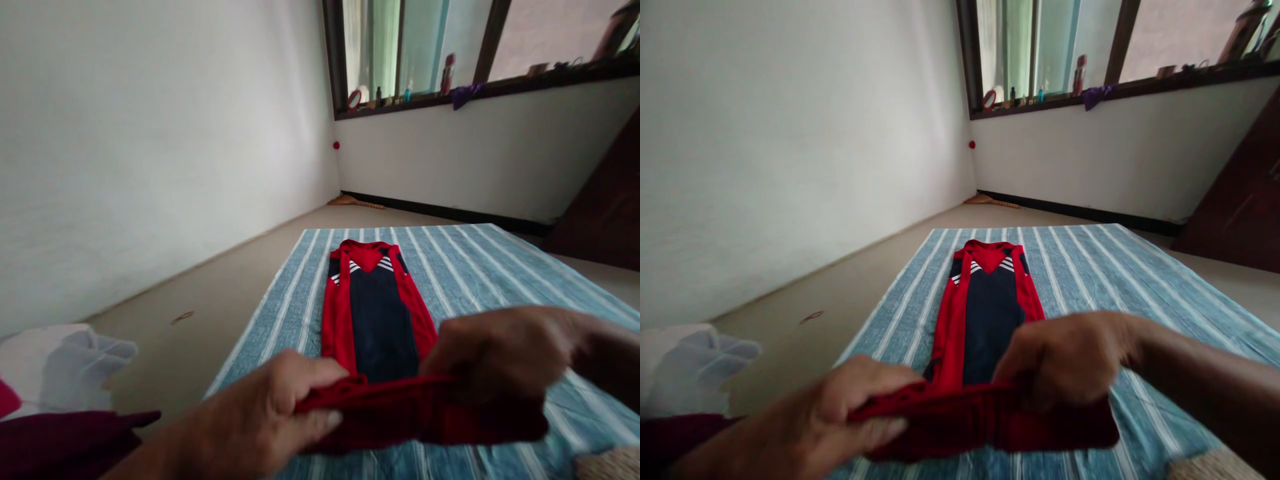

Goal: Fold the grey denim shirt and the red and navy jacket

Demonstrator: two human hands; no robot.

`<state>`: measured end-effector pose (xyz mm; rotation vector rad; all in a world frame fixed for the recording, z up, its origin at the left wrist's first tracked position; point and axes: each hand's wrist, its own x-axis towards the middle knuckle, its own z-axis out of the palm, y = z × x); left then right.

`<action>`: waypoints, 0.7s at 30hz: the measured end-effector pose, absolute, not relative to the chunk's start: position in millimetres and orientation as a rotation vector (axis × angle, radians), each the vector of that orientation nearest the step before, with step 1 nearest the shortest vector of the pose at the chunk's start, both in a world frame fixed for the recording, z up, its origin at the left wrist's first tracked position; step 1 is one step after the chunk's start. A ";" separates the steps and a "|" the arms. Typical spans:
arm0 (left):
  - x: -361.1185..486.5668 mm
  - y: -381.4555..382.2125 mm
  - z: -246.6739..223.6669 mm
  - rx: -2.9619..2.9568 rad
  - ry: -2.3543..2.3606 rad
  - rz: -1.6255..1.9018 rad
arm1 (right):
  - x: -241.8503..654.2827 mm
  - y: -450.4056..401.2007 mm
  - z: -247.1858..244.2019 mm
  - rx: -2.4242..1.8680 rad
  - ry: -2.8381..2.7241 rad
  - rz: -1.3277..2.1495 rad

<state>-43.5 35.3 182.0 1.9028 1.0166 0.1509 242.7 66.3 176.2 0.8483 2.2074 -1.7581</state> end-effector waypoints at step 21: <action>-33.0 238.9 43.7 0.979 0.984 0.383 | 240.9 273.5 19.9 1.072 1.602 -2.422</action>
